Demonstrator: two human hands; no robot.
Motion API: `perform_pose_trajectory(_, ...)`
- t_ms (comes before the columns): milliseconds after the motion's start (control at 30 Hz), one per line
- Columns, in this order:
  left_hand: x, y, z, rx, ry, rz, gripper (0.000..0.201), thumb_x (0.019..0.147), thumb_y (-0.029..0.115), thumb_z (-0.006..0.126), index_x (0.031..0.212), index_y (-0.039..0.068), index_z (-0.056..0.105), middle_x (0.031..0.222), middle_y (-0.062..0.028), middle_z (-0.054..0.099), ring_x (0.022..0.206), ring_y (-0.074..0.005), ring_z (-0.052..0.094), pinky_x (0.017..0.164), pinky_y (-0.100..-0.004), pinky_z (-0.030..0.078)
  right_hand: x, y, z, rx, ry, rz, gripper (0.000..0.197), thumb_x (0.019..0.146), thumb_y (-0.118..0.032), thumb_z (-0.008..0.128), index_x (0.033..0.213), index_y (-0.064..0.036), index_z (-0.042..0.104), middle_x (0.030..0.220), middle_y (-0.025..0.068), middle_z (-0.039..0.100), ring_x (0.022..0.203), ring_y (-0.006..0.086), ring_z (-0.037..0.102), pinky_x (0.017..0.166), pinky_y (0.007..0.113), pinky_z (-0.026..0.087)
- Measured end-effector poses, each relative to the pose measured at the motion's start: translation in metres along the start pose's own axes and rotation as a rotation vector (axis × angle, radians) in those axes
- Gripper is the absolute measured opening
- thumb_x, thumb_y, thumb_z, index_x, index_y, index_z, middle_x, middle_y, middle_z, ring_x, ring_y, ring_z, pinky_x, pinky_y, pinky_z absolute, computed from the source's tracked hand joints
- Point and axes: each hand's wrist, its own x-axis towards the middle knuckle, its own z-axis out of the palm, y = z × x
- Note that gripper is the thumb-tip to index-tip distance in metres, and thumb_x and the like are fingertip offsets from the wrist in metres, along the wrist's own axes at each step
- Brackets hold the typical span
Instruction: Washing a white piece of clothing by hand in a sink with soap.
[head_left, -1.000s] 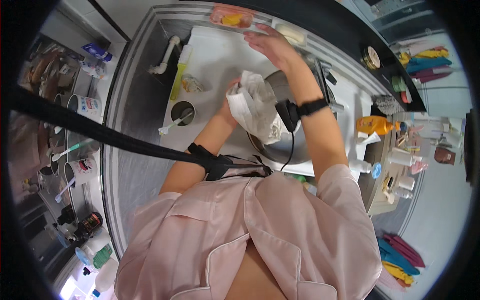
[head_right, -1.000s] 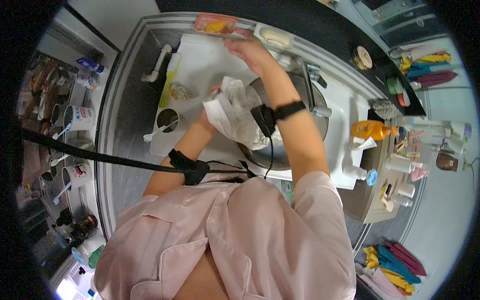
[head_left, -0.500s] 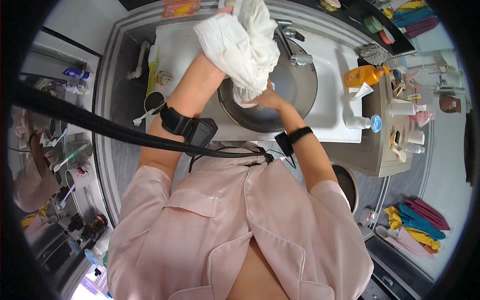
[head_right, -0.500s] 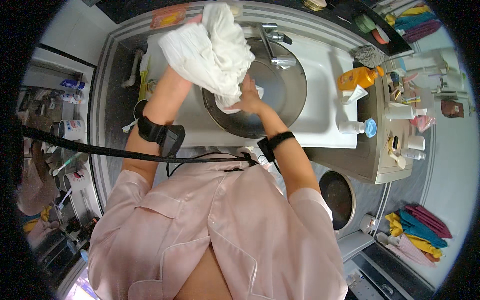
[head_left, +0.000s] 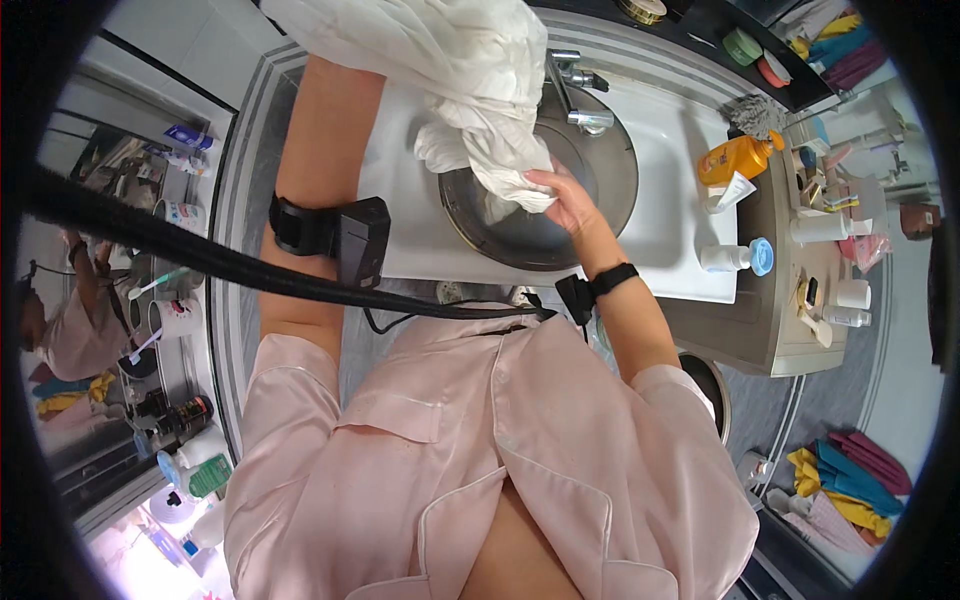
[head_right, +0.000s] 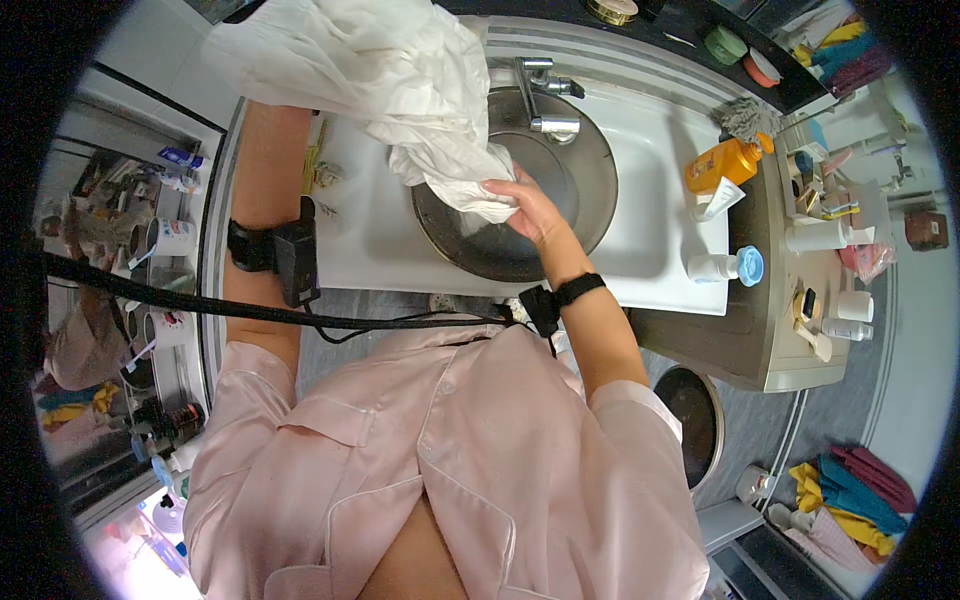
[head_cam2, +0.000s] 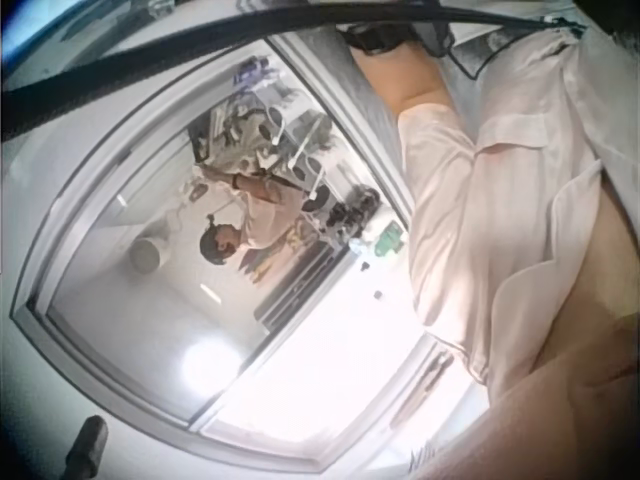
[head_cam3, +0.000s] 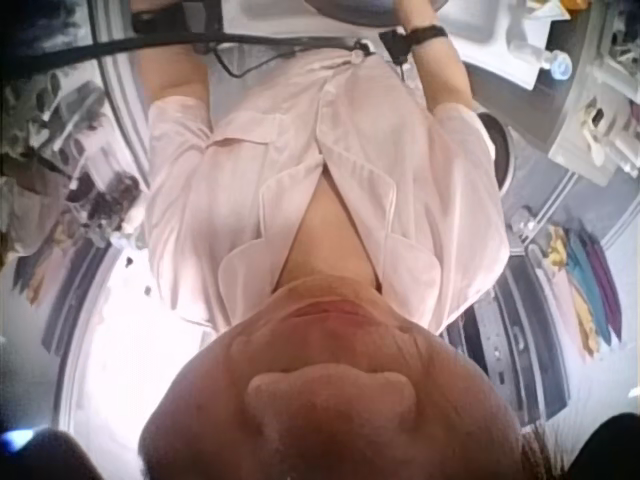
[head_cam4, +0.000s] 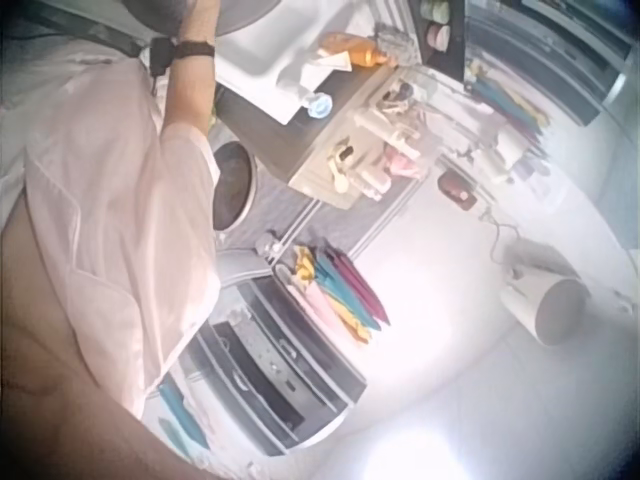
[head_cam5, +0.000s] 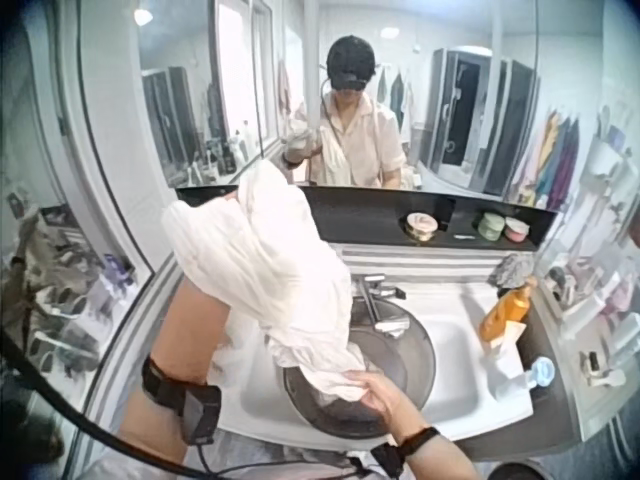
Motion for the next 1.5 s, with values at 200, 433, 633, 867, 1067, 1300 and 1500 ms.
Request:
perform_pose_trajectory(200, 0.004, 0.013, -0.002, 0.101, 0.066, 0.052, 0.036, 0.083, 0.035, 0.046, 0.100, 0.006, 0.057, 0.091, -0.0075, 0.062, 0.082, -0.0227, 0.059, 0.076, -0.0340, 0.047, -0.010, 0.004, -0.045, 0.655, -0.004, -0.075, 0.041, 0.081, -0.006, 0.058, 0.118, 0.0003, 0.041, 0.113, 0.0164, 0.052, 0.104, 0.0279, 0.053, 0.092, 0.040, 0.043)
perform_pose_trajectory(433, -0.001, 0.033, -0.016, 0.234, 0.175, 0.095, 0.037, 0.083, 0.036, 0.047, 0.101, 0.006, 0.057, 0.092, -0.0073, 0.061, 0.083, -0.0224, 0.059, 0.077, -0.0336, 0.047, -0.002, 0.014, -0.089, 0.479, 0.288, 0.236, 0.022, 0.088, -0.006, 0.040, 0.107, 0.0031, 0.044, 0.111, 0.0188, 0.051, 0.098, 0.0320, 0.055, 0.082, 0.043, 0.051)
perform_pose_trajectory(633, -0.013, 0.052, -0.046, 0.322, 0.267, 0.108, 0.038, 0.083, 0.037, 0.047, 0.102, 0.006, 0.057, 0.094, -0.0071, 0.061, 0.084, -0.0221, 0.059, 0.077, -0.0333, 0.047, 0.034, 0.045, -0.085, 0.329, 0.492, 0.526, 0.033, 0.085, -0.007, 0.044, 0.118, -0.0020, 0.039, 0.121, 0.0177, 0.043, 0.104, 0.0347, 0.050, 0.086, 0.054, 0.044)
perform_pose_trajectory(867, -0.023, 0.072, -0.063, 0.425, 0.348, 0.136, 0.039, 0.083, 0.038, 0.048, 0.103, 0.006, 0.056, 0.095, -0.0068, 0.061, 0.085, -0.0218, 0.059, 0.078, -0.0329, 0.046, 0.085, 0.068, -0.076, 0.570, 0.467, 0.253, 0.030, 0.081, -0.009, 0.055, 0.111, -0.0075, 0.050, 0.105, 0.0100, 0.054, 0.097, 0.0274, 0.054, 0.089, 0.047, 0.043)
perform_pose_trajectory(1067, -0.027, 0.023, -0.108, 0.504, 0.489, 0.043, 0.040, 0.083, 0.039, 0.048, 0.103, 0.006, 0.056, 0.096, -0.0067, 0.060, 0.085, -0.0215, 0.058, 0.078, -0.0326, 0.046, 0.077, 0.035, -0.066, 0.357, 0.215, 0.188, 0.023, 0.086, -0.019, 0.054, 0.102, -0.0035, 0.056, 0.100, 0.0095, 0.058, 0.096, 0.0252, 0.055, 0.090, 0.042, 0.042)
perform_pose_trajectory(1300, -0.073, -0.035, -0.180, 1.159, 1.036, -0.047, 0.059, 0.078, 0.047, 0.055, 0.113, 0.000, 0.044, 0.105, -0.0136, 0.054, 0.095, -0.0242, 0.054, 0.082, -0.0328, 0.042, 0.046, 0.011, -0.061, 0.402, 0.094, 0.120, 0.028, 0.090, -0.019, 0.039, 0.106, -0.0001, 0.053, 0.106, 0.0123, 0.058, 0.103, 0.0253, 0.053, 0.093, 0.040, 0.040)
perform_pose_trajectory(1500, -0.129, -0.087, -0.229, 1.810, 0.879, -0.125, 0.060, 0.074, 0.037, 0.063, 0.109, -0.005, 0.040, 0.102, -0.0231, 0.053, 0.094, -0.0355, 0.053, 0.083, -0.0414, 0.041, 0.043, 0.023, -0.063, 0.341, 0.396, 0.158, 0.028, 0.086, -0.011, 0.036, 0.105, 0.0045, 0.050, 0.108, 0.0156, 0.057, 0.106, 0.0280, 0.052, 0.096, 0.043, 0.038)
